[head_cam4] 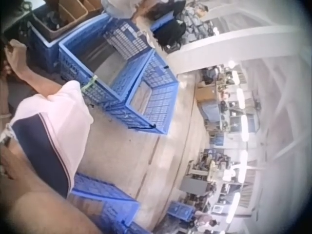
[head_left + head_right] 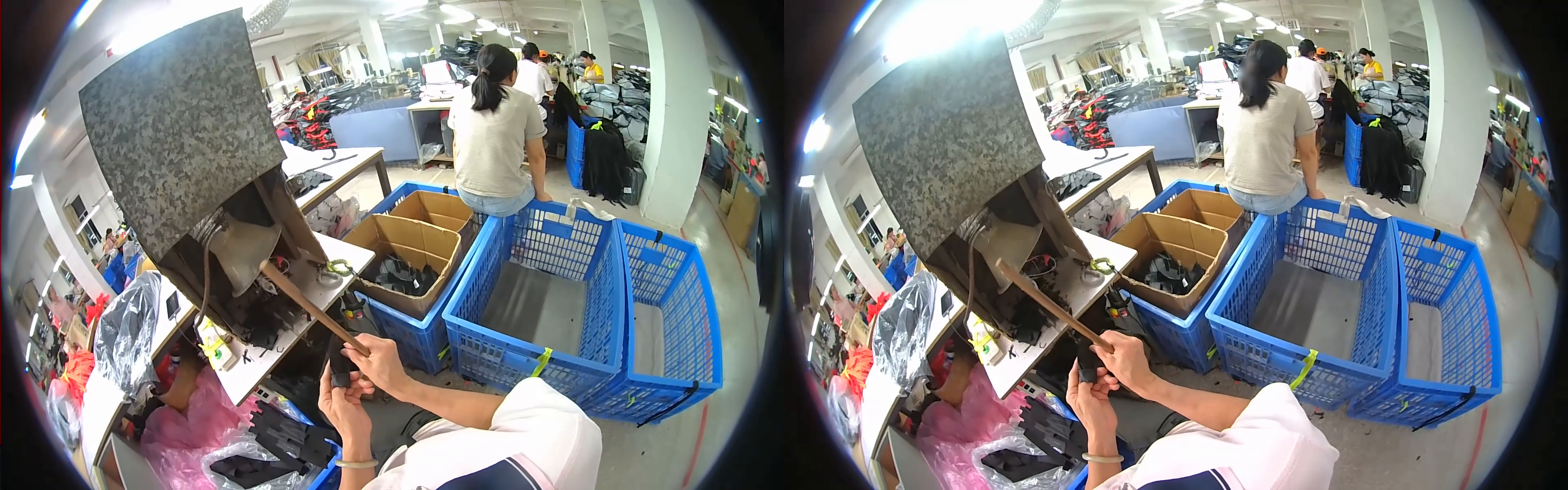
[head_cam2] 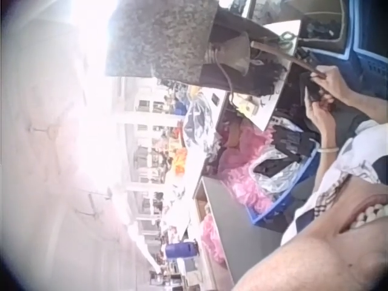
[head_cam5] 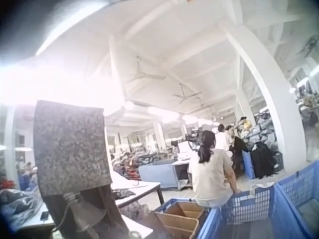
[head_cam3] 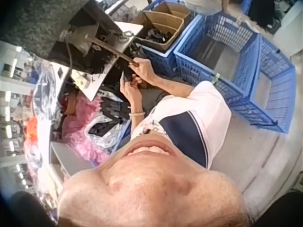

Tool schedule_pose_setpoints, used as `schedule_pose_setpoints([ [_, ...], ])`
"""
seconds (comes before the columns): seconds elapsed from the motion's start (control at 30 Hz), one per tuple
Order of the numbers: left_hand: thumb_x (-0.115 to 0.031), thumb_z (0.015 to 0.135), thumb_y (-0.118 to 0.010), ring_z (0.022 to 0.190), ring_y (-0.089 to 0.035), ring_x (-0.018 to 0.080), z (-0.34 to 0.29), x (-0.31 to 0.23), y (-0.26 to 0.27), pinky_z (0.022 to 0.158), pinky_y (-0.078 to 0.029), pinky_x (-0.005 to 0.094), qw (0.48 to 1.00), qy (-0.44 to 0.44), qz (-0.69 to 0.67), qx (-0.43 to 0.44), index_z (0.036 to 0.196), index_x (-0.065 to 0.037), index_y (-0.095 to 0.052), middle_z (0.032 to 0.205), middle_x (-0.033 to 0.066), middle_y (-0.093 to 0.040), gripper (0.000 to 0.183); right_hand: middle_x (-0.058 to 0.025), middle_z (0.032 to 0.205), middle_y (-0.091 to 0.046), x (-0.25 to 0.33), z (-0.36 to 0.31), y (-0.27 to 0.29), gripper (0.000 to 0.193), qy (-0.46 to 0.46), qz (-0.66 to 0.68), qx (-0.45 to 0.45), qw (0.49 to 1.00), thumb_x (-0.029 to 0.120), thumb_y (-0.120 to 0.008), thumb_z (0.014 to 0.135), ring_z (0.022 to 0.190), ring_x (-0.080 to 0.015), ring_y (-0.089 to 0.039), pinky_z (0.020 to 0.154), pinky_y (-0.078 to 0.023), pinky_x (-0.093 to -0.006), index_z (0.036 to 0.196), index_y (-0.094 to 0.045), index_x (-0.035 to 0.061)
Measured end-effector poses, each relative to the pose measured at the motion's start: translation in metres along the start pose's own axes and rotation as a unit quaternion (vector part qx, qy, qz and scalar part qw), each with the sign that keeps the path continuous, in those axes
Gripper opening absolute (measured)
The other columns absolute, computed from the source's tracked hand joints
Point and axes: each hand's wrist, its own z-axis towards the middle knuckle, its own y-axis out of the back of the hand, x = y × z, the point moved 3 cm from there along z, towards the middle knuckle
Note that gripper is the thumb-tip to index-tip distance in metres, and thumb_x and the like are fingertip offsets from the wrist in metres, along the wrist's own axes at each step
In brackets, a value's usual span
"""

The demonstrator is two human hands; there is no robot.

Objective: The recorder uses a wooden stick to clean and process small black rubber/plastic components at a factory workbench.

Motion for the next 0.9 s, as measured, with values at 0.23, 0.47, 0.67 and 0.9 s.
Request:
schedule_pose_setpoints([
  [0.23,-0.001,0.088,-0.033,0.062,-0.063,0.0224,-0.001,-0.001,0.007,0.056,-0.054,0.0301,1.000,0.000,0.007,-0.001,0.125,0.006,-0.043,0.084,0.0180,-0.062,0.038,-0.0113,0.071,-0.064,-0.002,0.002,-0.002,0.019,-0.089,0.104,0.000,0.991,0.012,-0.071,0.075,0.059,-0.0123,-0.057,0.054,-0.045,-0.0278,0.083,-0.062,-0.0027],
  [0.47,0.001,0.087,-0.031,0.061,-0.063,0.0214,-0.007,0.002,0.002,0.056,-0.055,0.0290,0.999,-0.004,-0.014,-0.033,0.124,0.006,-0.044,0.083,0.0169,-0.062,0.040,-0.0071,0.079,-0.066,-0.002,-0.005,-0.008,0.015,-0.006,0.080,-0.029,0.996,0.006,-0.068,0.079,0.062,-0.0065,-0.054,0.056,-0.045,-0.0219,0.092,-0.064,-0.0018],
  [0.67,0.003,0.086,-0.031,0.062,-0.063,0.0204,-0.009,0.001,0.003,0.056,-0.054,0.0284,0.999,0.001,0.024,-0.023,0.125,0.005,-0.045,0.083,0.0159,-0.062,0.042,-0.0113,0.075,-0.065,-0.007,-0.007,-0.010,0.015,-0.056,0.112,-0.022,0.992,0.007,-0.068,0.078,0.062,-0.0163,-0.061,0.057,-0.047,-0.0266,0.087,-0.063,-0.0031],
  [0.9,-0.013,0.090,-0.047,0.057,-0.058,0.0173,-0.011,-0.009,0.000,0.050,-0.047,0.0263,0.998,0.022,0.058,-0.015,0.124,0.002,-0.049,0.083,0.0117,-0.061,0.037,-0.0008,0.083,-0.061,-0.006,0.013,-0.004,0.019,-0.092,0.164,0.119,0.975,0.012,-0.072,0.074,0.074,-0.0077,-0.055,0.069,-0.046,-0.0244,0.087,-0.063,0.0031],
])
